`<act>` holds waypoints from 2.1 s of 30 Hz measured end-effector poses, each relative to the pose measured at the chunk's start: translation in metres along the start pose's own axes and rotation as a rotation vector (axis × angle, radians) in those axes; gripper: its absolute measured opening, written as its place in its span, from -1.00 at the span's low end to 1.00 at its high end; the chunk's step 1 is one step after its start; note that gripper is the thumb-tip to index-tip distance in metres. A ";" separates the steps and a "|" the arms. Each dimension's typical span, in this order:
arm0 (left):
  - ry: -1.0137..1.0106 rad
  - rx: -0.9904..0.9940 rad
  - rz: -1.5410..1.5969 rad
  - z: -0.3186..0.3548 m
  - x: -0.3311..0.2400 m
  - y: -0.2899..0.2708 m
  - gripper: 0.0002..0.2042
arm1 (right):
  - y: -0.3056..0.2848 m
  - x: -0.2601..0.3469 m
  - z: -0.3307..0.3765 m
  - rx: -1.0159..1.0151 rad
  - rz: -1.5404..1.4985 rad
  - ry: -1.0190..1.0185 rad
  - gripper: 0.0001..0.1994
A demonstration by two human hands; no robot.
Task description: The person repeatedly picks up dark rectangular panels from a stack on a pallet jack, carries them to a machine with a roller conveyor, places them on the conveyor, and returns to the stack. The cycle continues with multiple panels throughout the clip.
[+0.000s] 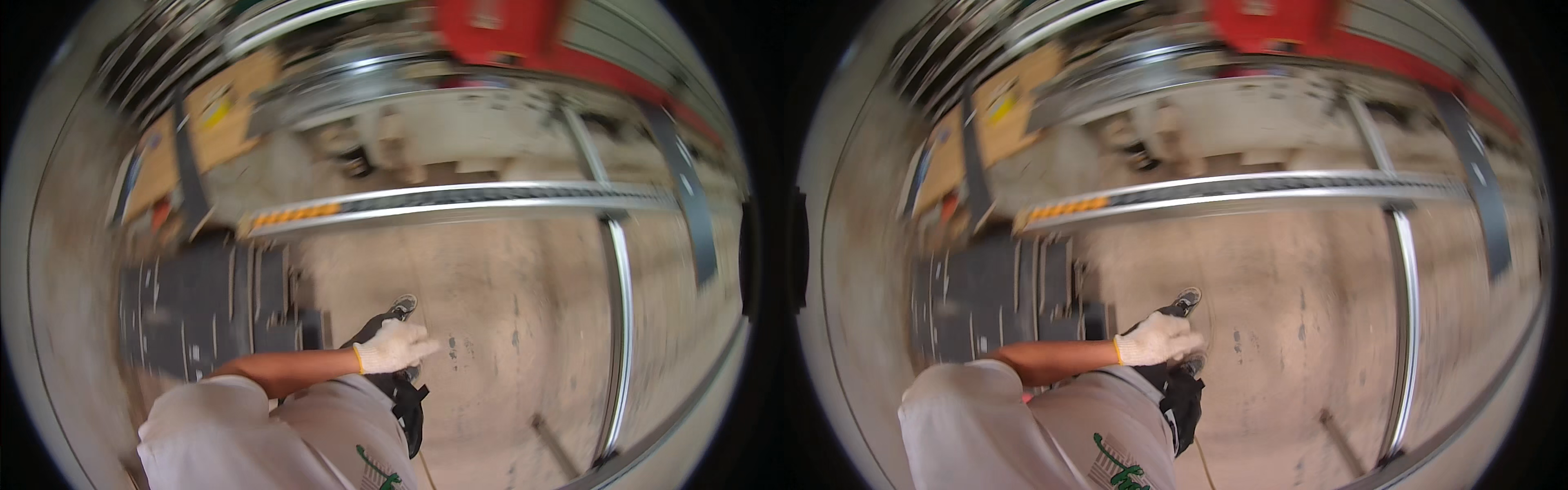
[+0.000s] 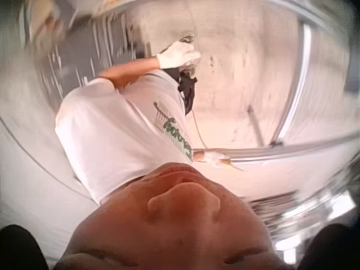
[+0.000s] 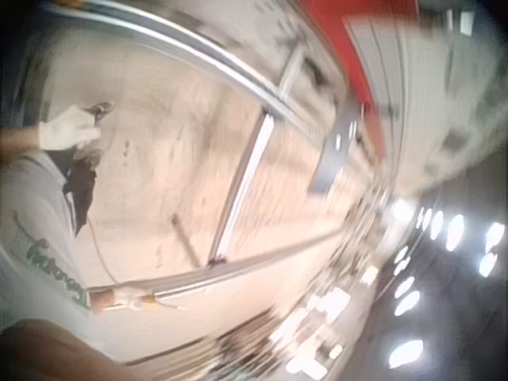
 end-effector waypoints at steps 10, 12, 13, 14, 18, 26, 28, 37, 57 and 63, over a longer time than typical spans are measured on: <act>0.175 -0.646 0.232 -0.021 0.173 0.012 -0.68 | 0.184 0.317 -0.079 1.013 -0.698 -0.574 -0.58; -0.037 -0.790 0.396 -0.011 0.255 -0.002 -0.65 | 0.224 0.382 -0.017 1.413 -0.461 -0.713 -0.61; -0.128 -0.882 0.456 0.002 0.300 -0.004 -0.62 | 0.232 0.412 0.021 1.483 -0.435 -0.947 -0.60; -0.246 -0.863 0.477 0.006 0.344 -0.002 -0.59 | 0.245 0.444 0.059 1.546 -0.416 -1.180 -0.59; -0.817 -0.850 0.401 0.064 0.503 0.018 -0.48 | 0.287 0.518 0.164 1.674 -0.408 -1.371 -0.52; -1.084 -0.949 1.385 0.135 0.667 0.012 -0.45 | 0.323 0.612 0.232 1.540 -0.420 -1.405 -0.49; -1.040 -1.077 1.379 0.125 0.703 -0.020 -0.44 | 0.334 0.649 0.244 1.494 -0.613 -1.285 -0.51; -1.303 -1.176 1.446 0.053 0.938 -0.163 -0.20 | 0.401 0.720 0.347 1.802 -0.642 -1.020 -0.60; -1.250 -1.063 1.536 0.026 0.901 -0.138 -0.16 | 0.386 0.764 0.389 1.842 -0.735 -0.856 -0.69; -1.140 -0.941 1.757 0.006 0.851 -0.093 -0.11 | 0.379 0.764 0.403 1.890 -0.748 -0.957 -0.64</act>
Point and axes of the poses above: each hand's wrist, its own z-axis away from the middle knuckle, its own y-axis out of the palm, x = y × z, the point moved 8 cm from there along -z, towards the middle knuckle, and after that the axes turned 12 degrees about -y, right-handed, at the moved point
